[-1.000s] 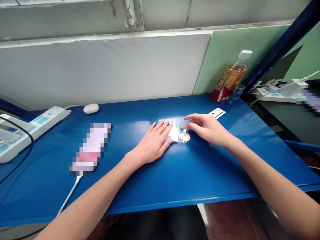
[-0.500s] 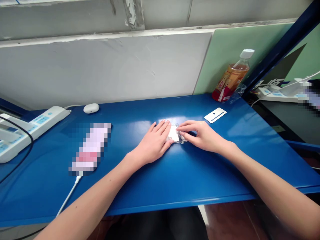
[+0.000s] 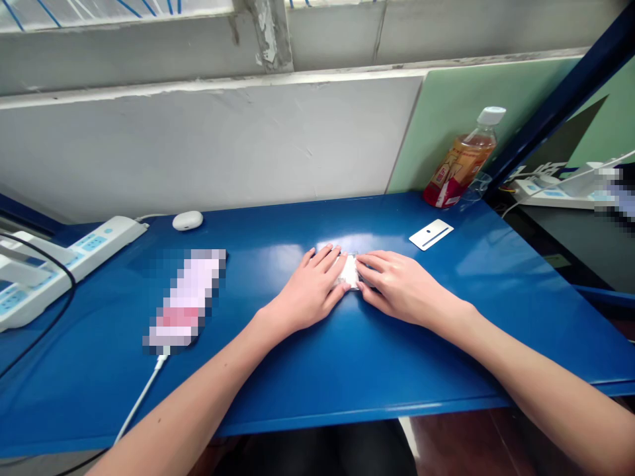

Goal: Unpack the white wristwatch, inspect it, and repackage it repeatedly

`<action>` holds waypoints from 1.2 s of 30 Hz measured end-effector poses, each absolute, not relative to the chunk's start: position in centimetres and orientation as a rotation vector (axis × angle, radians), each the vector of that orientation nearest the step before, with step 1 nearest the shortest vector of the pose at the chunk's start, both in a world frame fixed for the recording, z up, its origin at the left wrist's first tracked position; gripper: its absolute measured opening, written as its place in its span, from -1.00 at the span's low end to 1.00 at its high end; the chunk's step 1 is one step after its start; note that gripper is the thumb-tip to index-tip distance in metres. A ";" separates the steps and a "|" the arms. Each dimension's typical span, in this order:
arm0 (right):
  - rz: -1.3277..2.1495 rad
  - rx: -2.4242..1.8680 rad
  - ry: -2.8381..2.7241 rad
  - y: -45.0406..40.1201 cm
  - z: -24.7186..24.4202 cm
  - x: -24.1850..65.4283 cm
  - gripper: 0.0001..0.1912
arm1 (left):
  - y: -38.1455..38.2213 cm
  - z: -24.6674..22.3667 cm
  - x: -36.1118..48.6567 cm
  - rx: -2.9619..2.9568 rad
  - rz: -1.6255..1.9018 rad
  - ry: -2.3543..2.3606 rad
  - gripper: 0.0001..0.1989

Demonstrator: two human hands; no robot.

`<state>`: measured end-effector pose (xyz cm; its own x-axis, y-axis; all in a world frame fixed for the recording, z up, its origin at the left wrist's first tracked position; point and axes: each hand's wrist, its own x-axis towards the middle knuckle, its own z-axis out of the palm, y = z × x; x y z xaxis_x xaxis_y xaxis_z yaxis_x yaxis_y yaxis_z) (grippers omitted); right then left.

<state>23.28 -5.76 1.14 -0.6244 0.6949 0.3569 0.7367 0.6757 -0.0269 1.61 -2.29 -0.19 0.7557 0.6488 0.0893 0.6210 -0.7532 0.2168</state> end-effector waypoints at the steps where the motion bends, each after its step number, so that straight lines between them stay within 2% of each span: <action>1: -0.205 -1.125 -2.570 -5.9 1.2 23.1 -0.66 | -2.3 -0.2 1.6 2.776 0.235 1.010 -0.46; 10: -0.417 -1.135 -2.694 -6.7 1.1 22.0 -0.62 | -2.1 0.2 1.5 2.732 0.221 0.985 -0.45; 14: -0.402 -1.125 -2.687 -6.7 1.1 21.8 -0.61 | -2.0 -0.1 1.3 2.715 0.240 0.976 -0.45; 18: -0.158 -1.171 -2.587 -6.2 1.2 22.3 -0.65 | -1.8 -0.4 1.1 2.725 0.254 0.938 -0.37; 22: 0.154 -1.178 -2.372 -4.8 0.6 24.3 -0.70 | -1.5 -0.5 0.9 2.723 0.281 0.907 -0.41; 27: 0.299 -1.023 -2.250 -3.1 -0.3 26.4 -0.57 | -1.4 -0.6 0.9 2.648 0.452 0.844 -0.43; 36: 0.808 -0.844 -1.728 -3.6 2.5 26.0 -0.87 | -3.1 0.5 1.9 2.161 0.881 0.578 -0.48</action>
<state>26.04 -3.57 2.54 -0.2483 0.8375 0.4867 0.1633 0.5314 -0.8312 1.94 -3.12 0.51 0.6657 0.6225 0.4115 0.1299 -0.6397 0.7576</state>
